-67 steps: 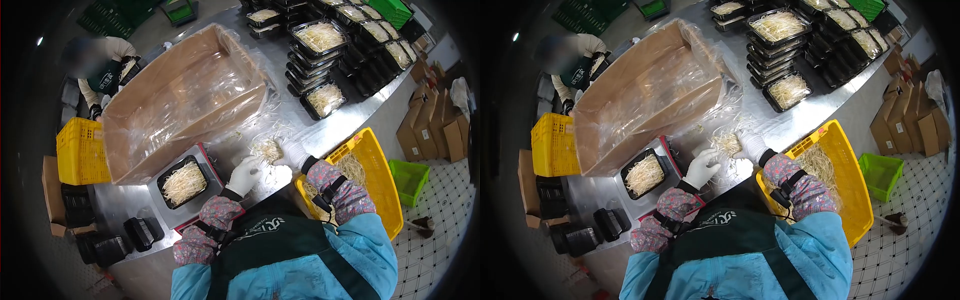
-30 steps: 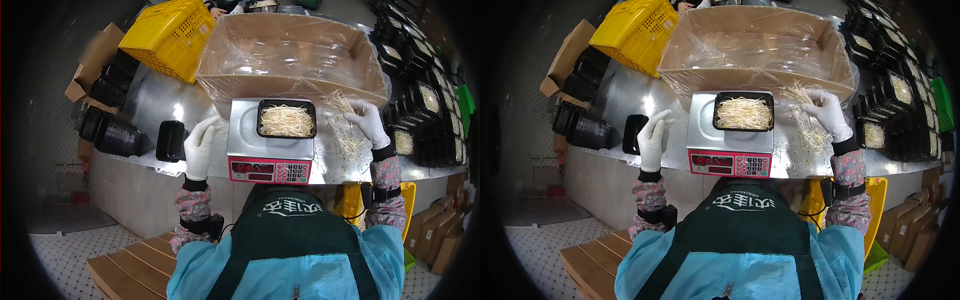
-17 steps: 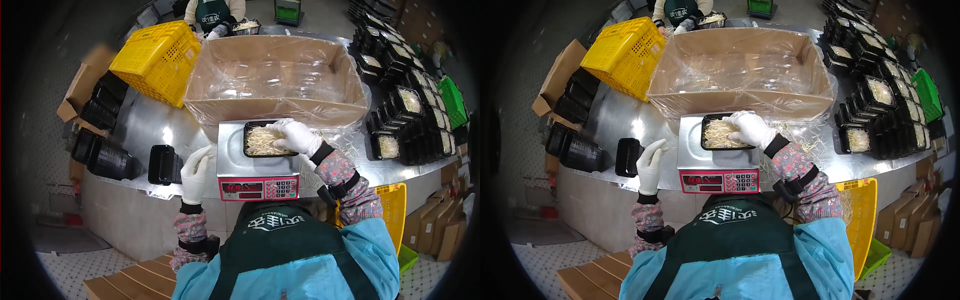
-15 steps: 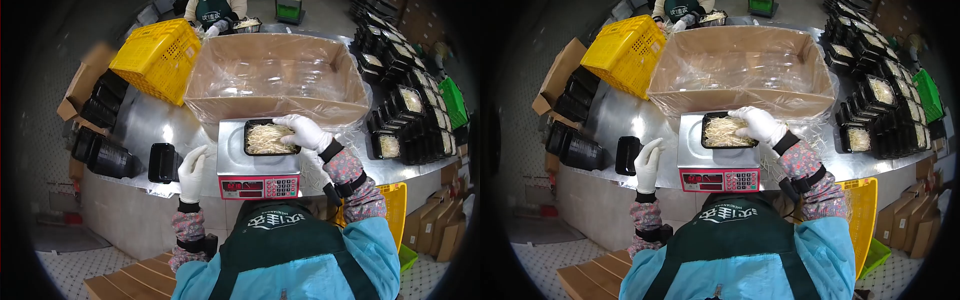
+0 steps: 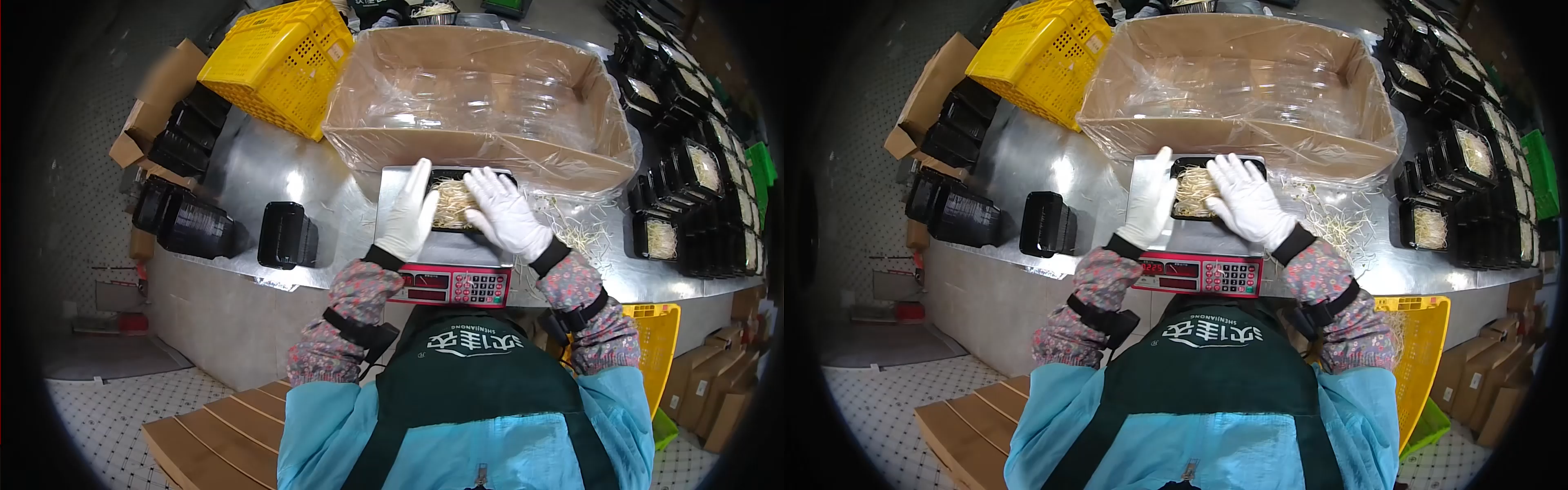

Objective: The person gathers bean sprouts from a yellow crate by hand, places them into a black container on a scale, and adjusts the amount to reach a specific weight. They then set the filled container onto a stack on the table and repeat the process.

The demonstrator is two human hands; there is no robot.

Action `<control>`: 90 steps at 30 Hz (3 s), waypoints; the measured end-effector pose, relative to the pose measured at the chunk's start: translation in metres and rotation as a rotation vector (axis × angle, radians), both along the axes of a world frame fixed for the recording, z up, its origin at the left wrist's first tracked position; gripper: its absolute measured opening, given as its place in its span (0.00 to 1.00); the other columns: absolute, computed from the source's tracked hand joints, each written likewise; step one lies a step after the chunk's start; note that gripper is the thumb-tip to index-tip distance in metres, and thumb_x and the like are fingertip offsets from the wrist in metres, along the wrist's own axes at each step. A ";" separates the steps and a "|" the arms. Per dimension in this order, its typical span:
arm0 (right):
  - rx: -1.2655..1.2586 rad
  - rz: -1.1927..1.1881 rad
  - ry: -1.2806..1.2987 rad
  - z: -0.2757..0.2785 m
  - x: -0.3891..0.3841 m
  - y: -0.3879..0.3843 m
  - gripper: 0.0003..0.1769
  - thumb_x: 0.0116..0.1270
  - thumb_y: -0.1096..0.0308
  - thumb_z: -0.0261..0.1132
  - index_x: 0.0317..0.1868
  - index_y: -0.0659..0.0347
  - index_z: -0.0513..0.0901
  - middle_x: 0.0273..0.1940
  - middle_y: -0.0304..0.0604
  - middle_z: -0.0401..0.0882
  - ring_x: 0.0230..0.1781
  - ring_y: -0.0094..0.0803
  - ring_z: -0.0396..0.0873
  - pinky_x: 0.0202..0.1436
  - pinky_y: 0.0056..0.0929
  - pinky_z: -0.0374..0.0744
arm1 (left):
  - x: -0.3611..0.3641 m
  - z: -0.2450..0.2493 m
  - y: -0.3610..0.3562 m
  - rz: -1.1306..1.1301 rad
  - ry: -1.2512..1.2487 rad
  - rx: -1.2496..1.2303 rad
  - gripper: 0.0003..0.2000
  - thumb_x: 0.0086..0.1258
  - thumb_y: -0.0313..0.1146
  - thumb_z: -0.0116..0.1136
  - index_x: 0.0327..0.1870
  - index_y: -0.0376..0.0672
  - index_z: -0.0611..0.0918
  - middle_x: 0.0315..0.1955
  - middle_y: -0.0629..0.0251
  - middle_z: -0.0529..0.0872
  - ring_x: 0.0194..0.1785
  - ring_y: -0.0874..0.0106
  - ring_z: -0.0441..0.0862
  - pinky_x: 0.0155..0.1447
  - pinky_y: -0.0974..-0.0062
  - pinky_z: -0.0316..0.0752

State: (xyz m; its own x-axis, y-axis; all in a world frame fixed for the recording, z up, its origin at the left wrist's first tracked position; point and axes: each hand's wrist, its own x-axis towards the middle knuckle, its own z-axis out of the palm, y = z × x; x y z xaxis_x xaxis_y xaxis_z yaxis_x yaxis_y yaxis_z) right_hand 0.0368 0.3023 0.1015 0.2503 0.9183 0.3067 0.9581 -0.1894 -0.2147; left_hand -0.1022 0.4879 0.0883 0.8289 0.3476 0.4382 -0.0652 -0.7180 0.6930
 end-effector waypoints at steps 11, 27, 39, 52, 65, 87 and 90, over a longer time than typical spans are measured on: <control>-0.236 0.153 0.265 -0.020 0.008 0.016 0.48 0.68 0.44 0.62 0.77 0.66 0.54 0.76 0.65 0.52 0.79 0.59 0.48 0.80 0.48 0.50 | 0.022 -0.021 -0.027 0.077 0.316 0.377 0.25 0.73 0.36 0.48 0.70 0.40 0.71 0.62 0.53 0.79 0.66 0.59 0.75 0.68 0.60 0.68; 0.539 -1.081 0.627 -0.134 0.134 -0.297 0.36 0.69 0.51 0.66 0.67 0.70 0.72 0.65 0.61 0.73 0.69 0.45 0.71 0.72 0.37 0.67 | -0.020 0.058 -0.059 -0.011 -0.055 -0.235 0.19 0.74 0.24 0.45 0.63 0.27 0.75 0.60 0.49 0.79 0.66 0.59 0.75 0.71 0.65 0.65; -0.295 -0.803 0.448 -0.130 0.099 -0.161 0.54 0.59 0.25 0.58 0.78 0.48 0.58 0.80 0.53 0.47 0.81 0.57 0.41 0.77 0.67 0.41 | 0.055 0.045 -0.162 -0.461 0.367 -0.388 0.31 0.65 0.28 0.66 0.70 0.34 0.69 0.67 0.51 0.72 0.71 0.59 0.69 0.74 0.68 0.62; -0.385 -0.661 0.420 -0.091 0.064 -0.259 0.71 0.35 0.47 0.83 0.77 0.60 0.51 0.75 0.64 0.51 0.73 0.63 0.57 0.69 0.61 0.67 | 0.162 -0.086 -0.237 -0.502 0.757 0.456 0.59 0.39 0.43 0.81 0.76 0.42 0.55 0.72 0.50 0.61 0.65 0.49 0.70 0.65 0.55 0.72; -0.036 -0.760 0.508 -0.143 0.106 -0.275 0.10 0.59 0.60 0.67 0.31 0.59 0.85 0.32 0.51 0.83 0.36 0.50 0.83 0.42 0.44 0.81 | 0.169 -0.132 -0.213 -0.447 0.675 0.342 0.07 0.61 0.34 0.63 0.38 0.47 0.88 0.38 0.58 0.85 0.44 0.56 0.84 0.49 0.58 0.79; -0.115 -0.614 0.408 -0.132 0.061 -0.243 0.26 0.53 0.57 0.75 0.49 0.61 0.81 0.46 0.53 0.79 0.47 0.51 0.80 0.51 0.45 0.79 | 0.090 -0.017 -0.199 -0.574 0.409 -0.164 0.17 0.61 0.27 0.68 0.52 0.40 0.85 0.48 0.55 0.86 0.51 0.64 0.85 0.57 0.72 0.79; -0.027 -0.655 0.411 -0.147 0.075 -0.245 0.14 0.56 0.61 0.73 0.35 0.63 0.85 0.34 0.57 0.83 0.37 0.52 0.83 0.44 0.47 0.80 | 0.070 0.001 -0.184 -0.586 0.400 -0.192 0.15 0.63 0.26 0.66 0.52 0.39 0.85 0.48 0.56 0.86 0.52 0.66 0.85 0.57 0.73 0.79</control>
State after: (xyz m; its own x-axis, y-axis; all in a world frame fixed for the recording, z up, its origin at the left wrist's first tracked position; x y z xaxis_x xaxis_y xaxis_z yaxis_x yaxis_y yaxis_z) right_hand 0.1119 0.0572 -0.0455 0.8342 0.5491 0.0512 0.4927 -0.7003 -0.5165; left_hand -0.0321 0.3044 0.0888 0.9861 -0.1616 0.0389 -0.1167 -0.5069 0.8541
